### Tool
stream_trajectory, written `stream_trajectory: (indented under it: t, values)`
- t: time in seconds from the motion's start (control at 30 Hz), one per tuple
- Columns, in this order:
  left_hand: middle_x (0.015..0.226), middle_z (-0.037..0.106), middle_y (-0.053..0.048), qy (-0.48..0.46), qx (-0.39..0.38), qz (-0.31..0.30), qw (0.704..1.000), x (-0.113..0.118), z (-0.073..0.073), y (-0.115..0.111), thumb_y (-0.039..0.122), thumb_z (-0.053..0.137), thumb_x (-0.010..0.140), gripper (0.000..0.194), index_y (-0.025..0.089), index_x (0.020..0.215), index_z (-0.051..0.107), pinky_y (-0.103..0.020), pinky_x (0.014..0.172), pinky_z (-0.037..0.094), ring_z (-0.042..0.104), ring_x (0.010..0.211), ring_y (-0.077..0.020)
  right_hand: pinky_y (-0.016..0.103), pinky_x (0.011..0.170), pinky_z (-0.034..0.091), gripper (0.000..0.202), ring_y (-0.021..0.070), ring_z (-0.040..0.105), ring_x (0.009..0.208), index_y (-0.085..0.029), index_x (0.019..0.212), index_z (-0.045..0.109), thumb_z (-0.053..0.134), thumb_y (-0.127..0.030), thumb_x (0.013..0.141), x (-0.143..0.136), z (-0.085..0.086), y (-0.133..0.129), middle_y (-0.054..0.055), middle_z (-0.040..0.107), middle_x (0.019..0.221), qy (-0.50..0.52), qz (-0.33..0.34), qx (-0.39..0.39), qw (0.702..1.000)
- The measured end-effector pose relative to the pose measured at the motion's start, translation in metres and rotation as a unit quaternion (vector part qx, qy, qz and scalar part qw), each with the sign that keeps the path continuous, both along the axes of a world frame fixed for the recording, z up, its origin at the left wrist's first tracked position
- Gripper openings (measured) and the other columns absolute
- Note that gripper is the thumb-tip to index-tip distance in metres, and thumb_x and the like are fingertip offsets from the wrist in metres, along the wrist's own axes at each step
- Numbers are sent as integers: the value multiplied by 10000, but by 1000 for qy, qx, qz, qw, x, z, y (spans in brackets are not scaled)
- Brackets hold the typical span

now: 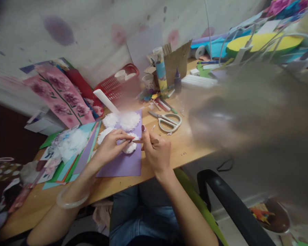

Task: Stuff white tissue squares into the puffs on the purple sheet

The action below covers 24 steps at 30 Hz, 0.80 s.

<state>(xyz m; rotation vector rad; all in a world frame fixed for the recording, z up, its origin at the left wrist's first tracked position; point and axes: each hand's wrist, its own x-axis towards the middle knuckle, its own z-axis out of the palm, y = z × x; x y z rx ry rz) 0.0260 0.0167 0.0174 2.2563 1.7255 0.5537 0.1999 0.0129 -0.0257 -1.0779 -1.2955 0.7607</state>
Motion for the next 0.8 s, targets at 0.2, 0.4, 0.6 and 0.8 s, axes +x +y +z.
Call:
stream_trajectory:
  t: [0.2, 0.4, 0.6, 0.8]
  values:
    - [897, 704, -45, -22, 3, -6, 1000, -2, 3, 0, 116, 605, 872, 227, 211, 985, 778, -355, 846, 480, 644, 903, -211, 203, 499, 389, 471, 82, 558, 433, -192, 625, 683, 509, -424, 996, -4, 0, 2, -30, 586, 463, -32, 1, 11, 999]
    - [959, 686, -50, -34, 49, 83, 995, -25, 1, -39, 186, 586, 886, 223, 211, 1053, 731, -355, 832, 511, 641, 866, -200, 219, 488, 360, 479, 85, 561, 433, -194, 623, 676, 501, -434, 999, -8, 1, 2, -28, 584, 461, -65, -9, 11, 998]
    - [1251, 703, -101, 11, 48, 100, 994, -48, -34, -78, 279, 585, 930, 272, 206, 1165, 700, -500, 1041, 455, 600, 1206, -302, 235, 496, 334, 475, 83, 526, 426, -195, 630, 682, 493, -426, 1000, -14, 4, 4, -27, 555, 444, -113, -24, 16, 993]
    - [1309, 695, -100, 43, 41, 80, 995, -53, -49, -85, 288, 559, 949, 305, 239, 1215, 699, -583, 1057, 422, 543, 1302, -352, 235, 488, 324, 503, 79, 514, 421, -196, 561, 622, 501, -430, 989, -21, 8, 8, -16, 563, 452, -147, -21, 21, 989]
